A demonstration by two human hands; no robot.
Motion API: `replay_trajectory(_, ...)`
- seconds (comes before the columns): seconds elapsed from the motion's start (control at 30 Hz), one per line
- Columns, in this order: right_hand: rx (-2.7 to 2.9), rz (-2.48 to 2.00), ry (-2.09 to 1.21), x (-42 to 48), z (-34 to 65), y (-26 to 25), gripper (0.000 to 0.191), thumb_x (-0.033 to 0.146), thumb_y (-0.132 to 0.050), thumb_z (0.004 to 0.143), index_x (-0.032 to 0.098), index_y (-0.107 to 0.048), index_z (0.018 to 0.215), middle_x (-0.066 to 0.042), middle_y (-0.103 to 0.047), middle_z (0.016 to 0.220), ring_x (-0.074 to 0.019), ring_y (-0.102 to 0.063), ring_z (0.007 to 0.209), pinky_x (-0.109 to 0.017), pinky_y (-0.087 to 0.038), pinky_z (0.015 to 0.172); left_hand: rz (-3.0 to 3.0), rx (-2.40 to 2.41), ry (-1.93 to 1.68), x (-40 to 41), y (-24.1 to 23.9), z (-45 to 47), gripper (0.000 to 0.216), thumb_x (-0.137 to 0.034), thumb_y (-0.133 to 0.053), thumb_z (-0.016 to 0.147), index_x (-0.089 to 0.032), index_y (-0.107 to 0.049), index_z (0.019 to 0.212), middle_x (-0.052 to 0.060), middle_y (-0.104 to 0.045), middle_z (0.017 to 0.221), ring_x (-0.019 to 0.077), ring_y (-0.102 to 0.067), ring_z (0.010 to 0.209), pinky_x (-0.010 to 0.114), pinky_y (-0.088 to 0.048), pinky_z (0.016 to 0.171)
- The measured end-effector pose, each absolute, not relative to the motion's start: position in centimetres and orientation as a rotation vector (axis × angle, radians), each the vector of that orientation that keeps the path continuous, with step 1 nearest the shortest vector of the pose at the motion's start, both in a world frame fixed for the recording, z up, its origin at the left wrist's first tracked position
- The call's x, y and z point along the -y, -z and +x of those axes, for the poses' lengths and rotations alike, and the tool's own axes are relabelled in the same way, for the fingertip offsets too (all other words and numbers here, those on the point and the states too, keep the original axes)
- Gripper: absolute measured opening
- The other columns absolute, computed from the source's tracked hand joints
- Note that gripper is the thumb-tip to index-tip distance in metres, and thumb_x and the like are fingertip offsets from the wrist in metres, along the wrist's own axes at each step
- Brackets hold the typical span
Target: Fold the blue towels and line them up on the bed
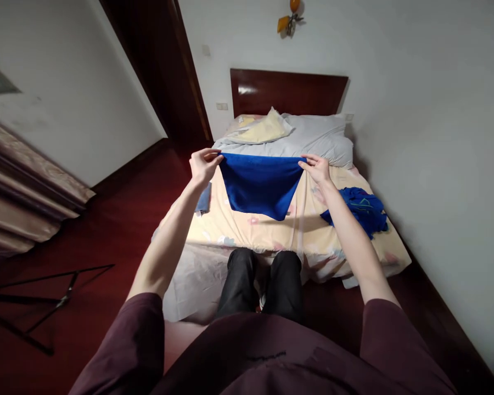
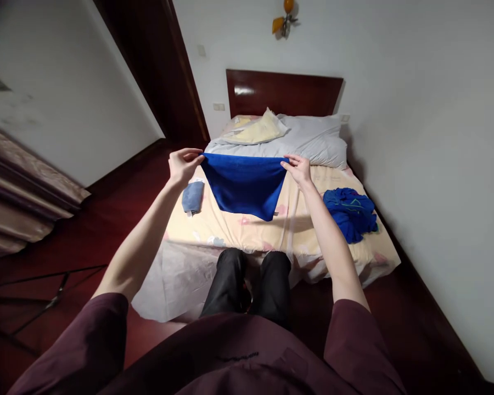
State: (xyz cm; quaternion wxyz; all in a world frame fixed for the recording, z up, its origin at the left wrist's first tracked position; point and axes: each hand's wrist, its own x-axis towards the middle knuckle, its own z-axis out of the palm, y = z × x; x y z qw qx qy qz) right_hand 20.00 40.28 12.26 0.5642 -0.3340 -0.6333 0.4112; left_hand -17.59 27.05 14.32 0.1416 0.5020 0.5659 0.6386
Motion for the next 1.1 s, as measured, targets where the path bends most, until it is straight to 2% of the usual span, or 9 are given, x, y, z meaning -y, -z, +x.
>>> replay_trajectory(0.17, 1.479, -0.788, -0.84, -38.2, 21.0, -14.1, 0.058, 0.057, -0.097, 0.065, 0.017, -0.076, 0.102, -0.007, -0.077, 0.087, -0.0233, -0.076, 0.09, -0.039, -0.065, 0.087, 1.523, -1.648, -1.87, -26.0, -17.3, -17.4, 0.038, -0.027, -0.081, 0.082, -0.005, -0.074, 0.111, 0.01, -0.077, 0.099, 0.0235, -0.075, 0.101, 0.048, -0.06, 0.102)
replay_trajectory(0.3, 1.483, -0.801, -0.779, -36.7, 21.5, -14.8, 0.061, 0.063, -0.097, 0.063, 0.017, -0.076, 0.097, -0.004, -0.075, 0.078, -0.0233, -0.076, 0.085, -0.037, -0.065, 0.082, 1.553, -1.631, -1.894, -25.3, -17.2, -17.8, 0.039, -0.034, -0.083, 0.079, -0.009, -0.076, 0.108, 0.009, -0.078, 0.098, 0.0238, -0.076, 0.1, 0.043, -0.062, 0.099)
replay_trajectory(0.43, 1.48, -0.804, -0.769, -35.3, 21.8, -15.4, 0.061, 0.063, -0.098, 0.062, 0.017, -0.075, 0.094, -0.006, -0.076, 0.08, -0.024, -0.076, 0.086, -0.035, -0.065, 0.08, 1.538, -1.578, -1.884, -24.6, -16.4, -18.6, 0.042, -0.037, -0.088, 0.073, -0.012, -0.078, 0.105, 0.009, -0.079, 0.099, 0.0253, -0.077, 0.099, 0.039, -0.063, 0.095)
replay_trajectory(0.67, 1.462, -0.915, -0.8, -32.4, 22.5, -15.6, 0.056, 0.055, -0.1, 0.063, 0.014, -0.076, 0.093, -0.007, -0.077, 0.083, -0.019, -0.074, 0.082, -0.028, -0.062, 0.074, 1.475, -1.436, -1.861, -23.6, -15.1, -18.6, 0.053, -0.041, -0.094, 0.063, -0.01, -0.079, 0.103, 0.01, -0.08, 0.098, 0.0254, -0.077, 0.094, 0.041, -0.064, 0.091)
replay_trajectory(0.83, 1.455, -0.975, -0.841, -31.5, 23.2, -14.7, 0.061, 0.06, -0.099, 0.061, 0.014, -0.077, 0.093, -0.009, -0.079, 0.088, -0.0185, -0.073, 0.082, -0.026, -0.058, 0.069, 1.497, -1.464, -1.799, -23.1, -14.9, -18.3, 0.058, -0.043, -0.097, 0.058, -0.008, -0.08, 0.101, 0.01, -0.079, 0.092, 0.0277, -0.078, 0.093, 0.045, -0.064, 0.092)
replay_trajectory(1.1, 1.417, -1.061, -1.001, -32.9, 24.4, -12.9, 0.057, 0.052, -0.104, 0.055, 0.015, -0.08, 0.091, -0.008, -0.081, 0.089, -0.0155, -0.072, 0.076, -0.023, -0.051, 0.062, 1.52, -1.521, -1.697, -25.2, -14.0, -18.4, 0.058, -0.034, -0.098, 0.059, -0.001, -0.078, 0.103, 0.014, -0.078, 0.095, 0.0295, -0.077, 0.094, 0.049, -0.062, 0.094)
